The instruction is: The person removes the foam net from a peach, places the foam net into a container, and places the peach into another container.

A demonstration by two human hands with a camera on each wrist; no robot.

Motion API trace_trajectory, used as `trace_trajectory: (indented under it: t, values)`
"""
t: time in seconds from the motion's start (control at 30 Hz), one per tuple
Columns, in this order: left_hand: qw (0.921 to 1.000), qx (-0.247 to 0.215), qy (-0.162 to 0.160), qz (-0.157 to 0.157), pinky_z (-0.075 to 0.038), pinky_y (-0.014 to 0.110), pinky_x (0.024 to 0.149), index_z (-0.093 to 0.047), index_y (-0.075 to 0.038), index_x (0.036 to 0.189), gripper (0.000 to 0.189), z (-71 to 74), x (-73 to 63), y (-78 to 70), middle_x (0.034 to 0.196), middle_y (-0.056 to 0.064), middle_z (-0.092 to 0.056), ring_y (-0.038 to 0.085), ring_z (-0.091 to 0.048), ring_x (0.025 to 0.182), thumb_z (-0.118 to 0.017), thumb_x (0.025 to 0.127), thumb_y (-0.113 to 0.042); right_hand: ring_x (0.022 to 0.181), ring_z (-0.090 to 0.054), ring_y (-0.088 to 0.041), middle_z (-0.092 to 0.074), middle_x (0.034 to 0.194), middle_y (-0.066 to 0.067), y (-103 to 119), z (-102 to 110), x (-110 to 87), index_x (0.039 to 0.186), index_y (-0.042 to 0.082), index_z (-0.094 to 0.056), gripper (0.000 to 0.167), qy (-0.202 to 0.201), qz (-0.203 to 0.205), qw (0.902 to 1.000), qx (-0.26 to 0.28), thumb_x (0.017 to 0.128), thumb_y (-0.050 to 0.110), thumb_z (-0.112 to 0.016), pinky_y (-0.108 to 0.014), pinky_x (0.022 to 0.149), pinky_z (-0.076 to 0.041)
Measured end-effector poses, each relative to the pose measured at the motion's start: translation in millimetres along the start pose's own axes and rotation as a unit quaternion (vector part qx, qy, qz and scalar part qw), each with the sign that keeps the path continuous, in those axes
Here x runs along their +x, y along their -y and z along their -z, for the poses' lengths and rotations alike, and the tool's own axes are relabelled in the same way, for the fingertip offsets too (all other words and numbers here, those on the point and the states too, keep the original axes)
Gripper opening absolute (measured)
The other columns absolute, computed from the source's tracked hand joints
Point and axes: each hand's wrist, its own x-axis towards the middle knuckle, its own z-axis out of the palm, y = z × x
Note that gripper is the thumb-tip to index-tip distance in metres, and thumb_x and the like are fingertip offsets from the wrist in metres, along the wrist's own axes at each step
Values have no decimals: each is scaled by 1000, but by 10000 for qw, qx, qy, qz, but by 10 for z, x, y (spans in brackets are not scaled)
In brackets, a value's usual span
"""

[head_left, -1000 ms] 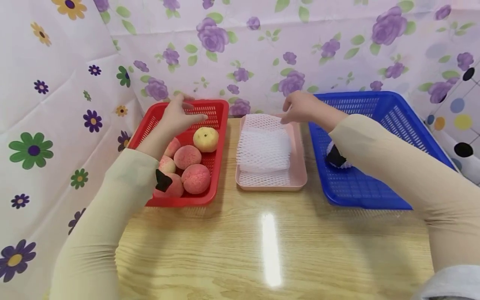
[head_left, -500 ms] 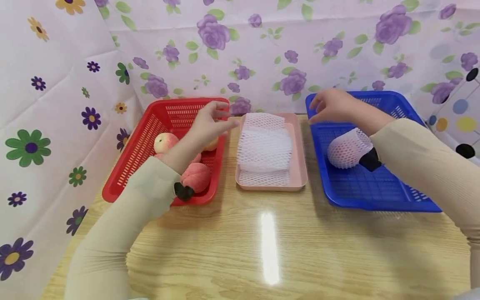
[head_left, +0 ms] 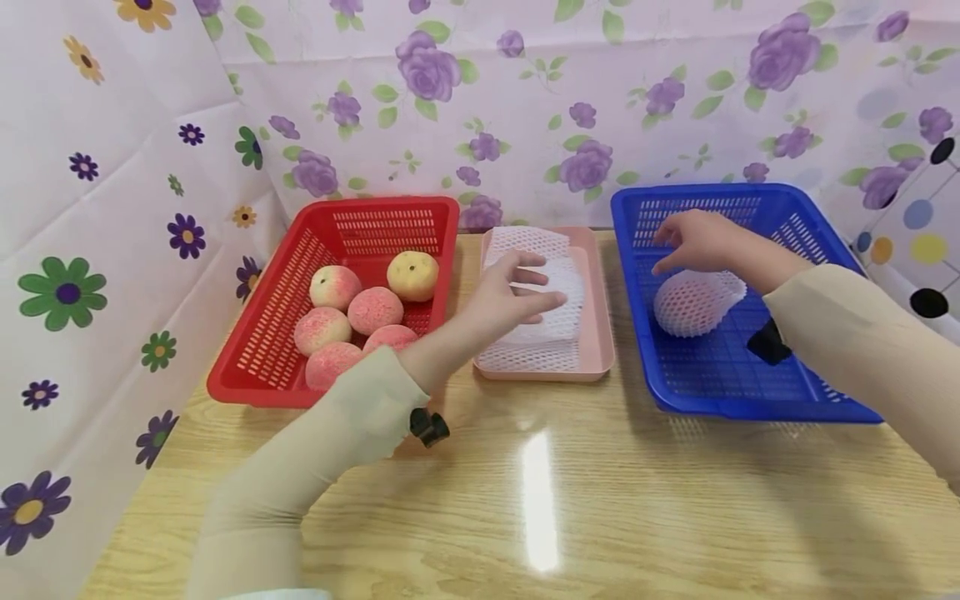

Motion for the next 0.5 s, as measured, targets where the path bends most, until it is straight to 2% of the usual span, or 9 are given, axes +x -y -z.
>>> trace_trajectory:
  t: [0.3,0.4,0.5]
  values:
    - [9952,-935,174,237,-58,33,80,-44,0,134,55,-362,-6,143,126,22,-53,30,-60,110,-69,85,-6,98,-54,-43,-57,108,-32,-206,-114,-57,118,-12,-53,53,138,-197,9996,-137,79,19,-71,-58,85,-45]
    - [9926,-1158,138,337,-58,34,79,-46,-1,132,53,-470,-28,206,124,21,-53,29,-61,107,-69,84,-3,103,-53,-47,-55,112,-34,-251,-160,-63,119,-12,-52,54,198,-283,9993,-168,79,20,-70,-60,88,-44]
    - [9880,-1433,132,566,-58,36,82,-47,0,131,53,-582,-60,289,125,23,-52,27,-61,101,-68,83,2,110,-49,-51,-52,119,-37,-295,-220,-69,120,-12,-51,55,216,-340,9991,-131,78,19,-70,-62,93,-41]
